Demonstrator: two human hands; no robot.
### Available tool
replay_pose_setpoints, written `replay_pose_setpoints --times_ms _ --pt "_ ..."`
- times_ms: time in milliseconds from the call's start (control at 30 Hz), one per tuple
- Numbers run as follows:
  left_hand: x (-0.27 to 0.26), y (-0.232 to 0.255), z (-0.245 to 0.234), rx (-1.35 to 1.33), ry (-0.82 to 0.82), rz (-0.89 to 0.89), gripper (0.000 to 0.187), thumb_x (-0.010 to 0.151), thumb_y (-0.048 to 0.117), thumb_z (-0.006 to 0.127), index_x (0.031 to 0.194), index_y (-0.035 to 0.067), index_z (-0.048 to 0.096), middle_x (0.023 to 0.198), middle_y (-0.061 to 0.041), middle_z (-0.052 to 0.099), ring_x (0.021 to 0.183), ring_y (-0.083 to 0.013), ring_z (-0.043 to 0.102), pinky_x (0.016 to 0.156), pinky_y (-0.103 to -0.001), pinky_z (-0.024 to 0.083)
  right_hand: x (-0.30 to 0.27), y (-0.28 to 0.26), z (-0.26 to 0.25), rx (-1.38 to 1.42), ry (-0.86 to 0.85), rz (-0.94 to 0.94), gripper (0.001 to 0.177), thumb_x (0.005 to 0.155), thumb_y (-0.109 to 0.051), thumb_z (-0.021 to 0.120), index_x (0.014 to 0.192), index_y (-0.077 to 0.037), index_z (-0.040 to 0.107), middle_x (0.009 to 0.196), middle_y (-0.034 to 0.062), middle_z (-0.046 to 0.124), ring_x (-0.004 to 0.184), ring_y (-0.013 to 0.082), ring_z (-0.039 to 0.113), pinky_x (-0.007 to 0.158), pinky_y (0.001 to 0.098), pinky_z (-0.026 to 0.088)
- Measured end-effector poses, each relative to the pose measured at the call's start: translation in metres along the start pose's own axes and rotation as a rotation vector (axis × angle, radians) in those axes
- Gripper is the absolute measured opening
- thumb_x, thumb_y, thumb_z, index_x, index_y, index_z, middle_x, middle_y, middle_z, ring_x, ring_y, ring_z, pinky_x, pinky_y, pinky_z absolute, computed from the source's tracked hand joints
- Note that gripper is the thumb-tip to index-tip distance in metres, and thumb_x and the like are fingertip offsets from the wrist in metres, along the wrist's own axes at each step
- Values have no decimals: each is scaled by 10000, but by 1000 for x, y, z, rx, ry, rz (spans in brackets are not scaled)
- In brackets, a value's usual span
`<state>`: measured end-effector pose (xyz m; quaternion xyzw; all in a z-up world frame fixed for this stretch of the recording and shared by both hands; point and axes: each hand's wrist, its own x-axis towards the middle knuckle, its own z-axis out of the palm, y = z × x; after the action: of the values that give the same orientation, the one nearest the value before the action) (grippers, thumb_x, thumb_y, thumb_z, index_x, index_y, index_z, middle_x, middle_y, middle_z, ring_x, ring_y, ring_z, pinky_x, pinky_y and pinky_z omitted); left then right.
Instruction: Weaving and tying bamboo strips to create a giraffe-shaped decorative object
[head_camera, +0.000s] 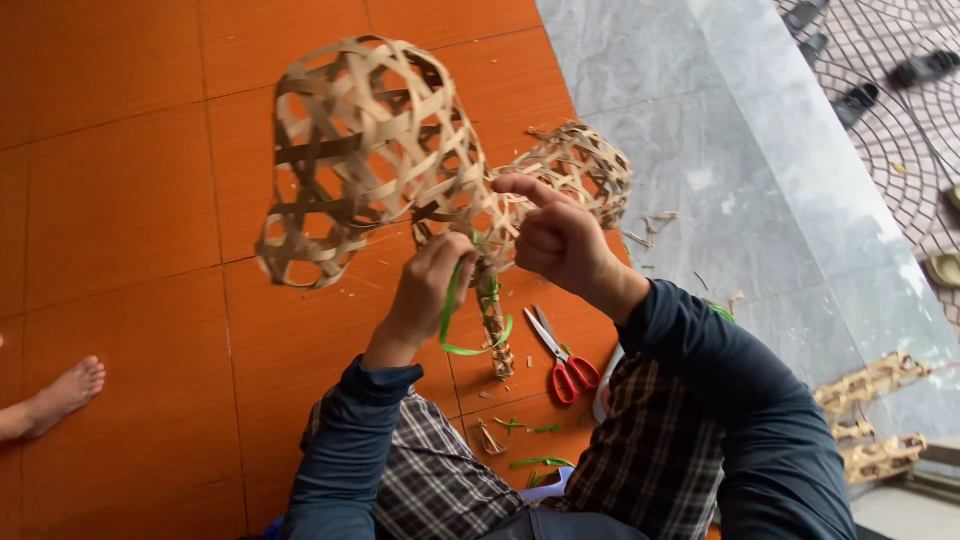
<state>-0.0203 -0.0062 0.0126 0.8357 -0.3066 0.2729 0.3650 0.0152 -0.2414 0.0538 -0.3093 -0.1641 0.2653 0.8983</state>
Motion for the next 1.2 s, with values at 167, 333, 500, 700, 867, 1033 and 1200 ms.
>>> replay_pose_setpoints --times_ms 167,333,500,700,867,1033,1200 --pt "9 15 -10 -84 -11 -35 19 1079 79 669 1068 65 666 962 -112 696 904 -382 758 756 -456 639 7 7 -15 -313 54 -102 493 940 -96 461 1419 16 483 618 49 395 543 205 485 557 329 418" --pt "9 15 -12 -111 -29 -56 26 1071 40 676 1073 55 656 953 -136 689 892 -392 756 737 -450 646 4 2 35 -1484 -39 -501 321 949 22 771 1266 -30 764 1071 149 700 937 267 734 777 338 604" --pt "5 10 -11 -151 -41 -71 37 1068 43 693 1073 58 659 967 -136 707 882 -368 764 715 -420 647 5 15 16 -1758 -58 -657 107 1013 -38 773 1093 -104 801 1008 71 697 880 269 707 734 373 604" --pt "9 12 -22 -521 -63 -277 58 1094 87 690 1072 46 657 1024 -169 744 875 -280 749 763 -366 624 6 11 48 -1668 -153 -728 109 999 43 706 950 -42 754 1117 173 718 986 313 712 751 370 604" --pt "5 -5 7 -95 98 6 233 968 47 831 864 109 632 903 -102 750 692 -236 715 633 -283 595 14 13 37 -1661 -170 -688 95 953 45 752 1010 -29 738 1060 152 699 979 330 684 790 407 591" --pt "-2 -23 37 325 257 214 139 1048 131 752 978 152 634 1005 -43 727 603 -111 590 510 -243 513 15 15 9 -1544 -105 -641 166 1043 14 690 1190 -30 753 1000 137 694 883 304 697 755 404 593" --pt "4 -19 20 484 334 212 147 1120 255 580 1077 178 698 1016 -5 647 620 -175 593 548 -294 540 13 7 13 -1456 -104 -578 239 1071 49 660 1231 -54 804 967 131 689 828 251 665 739 391 584"
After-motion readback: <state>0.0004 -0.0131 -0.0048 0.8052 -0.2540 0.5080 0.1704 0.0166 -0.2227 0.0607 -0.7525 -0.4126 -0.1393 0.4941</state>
